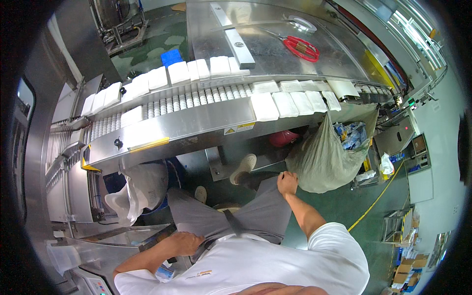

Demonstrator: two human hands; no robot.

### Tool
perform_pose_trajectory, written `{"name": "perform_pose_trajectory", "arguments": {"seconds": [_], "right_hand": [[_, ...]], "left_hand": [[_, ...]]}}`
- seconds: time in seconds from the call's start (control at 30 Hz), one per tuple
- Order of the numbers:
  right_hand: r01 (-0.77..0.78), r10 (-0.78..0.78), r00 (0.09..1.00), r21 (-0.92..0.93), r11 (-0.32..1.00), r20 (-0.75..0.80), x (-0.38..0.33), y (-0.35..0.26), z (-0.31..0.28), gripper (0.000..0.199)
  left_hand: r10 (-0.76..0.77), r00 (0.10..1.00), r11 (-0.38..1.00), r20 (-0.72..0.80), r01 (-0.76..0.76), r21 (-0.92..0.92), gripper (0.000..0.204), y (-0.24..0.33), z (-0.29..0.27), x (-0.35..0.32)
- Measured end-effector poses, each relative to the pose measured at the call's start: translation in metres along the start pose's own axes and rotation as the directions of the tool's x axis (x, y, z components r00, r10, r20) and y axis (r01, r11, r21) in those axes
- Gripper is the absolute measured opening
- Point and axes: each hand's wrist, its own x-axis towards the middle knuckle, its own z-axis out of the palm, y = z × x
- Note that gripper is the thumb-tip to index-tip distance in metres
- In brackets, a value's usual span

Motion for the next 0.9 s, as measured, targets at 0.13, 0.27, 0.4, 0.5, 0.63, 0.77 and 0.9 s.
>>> {"name": "perform_pose_trajectory", "arguments": {"seconds": [0.13, 0.27, 0.4, 0.5, 0.63, 0.77, 0.9], "right_hand": [[-0.008, 0.008, 1.000, -0.012, 1.000, 0.021, 0.000, -0.006, -0.005, 0.029], [-0.041, 0.044, 0.997, -0.036, 0.999, 0.070, 0.000, 0.004, 0.011, 0.028], [-0.087, 0.090, 0.996, -0.093, 0.992, 0.029, -0.002, 0.017, 0.035, 0.027], [-0.121, 0.127, 0.991, -0.119, 0.985, 0.040, -0.002, 0.026, 0.047, 0.030], [-0.127, 0.134, 0.990, -0.111, 0.986, 0.052, -0.002, 0.030, 0.052, 0.032], [-0.121, 0.126, 0.991, -0.104, 0.987, 0.040, -0.004, 0.031, 0.054, 0.032], [-0.118, 0.123, 0.991, -0.104, 0.988, 0.051, -0.002, 0.032, 0.056, 0.032]], "left_hand": [[0.012, 1.000, 1.000, -0.005, -0.012, -0.001, 0.031, -0.006, 0.010, 0.001], [0.109, 0.991, 0.993, -0.079, -0.111, -0.026, 0.037, -0.019, 0.035, 0.010], [0.125, 0.987, 0.989, -0.102, -0.132, -0.065, 0.048, -0.022, 0.042, 0.010], [0.091, 0.995, 0.993, -0.038, -0.093, -0.069, 0.054, -0.016, 0.034, 0.009], [0.094, 0.995, 0.993, -0.019, -0.095, -0.069, 0.055, -0.019, 0.037, 0.010], [0.097, 0.994, 0.995, 0.040, -0.097, -0.010, 0.047, -0.020, 0.039, 0.014], [0.172, 0.985, 0.984, 0.015, -0.173, 0.040, 0.034, -0.020, 0.036, 0.009]]}}
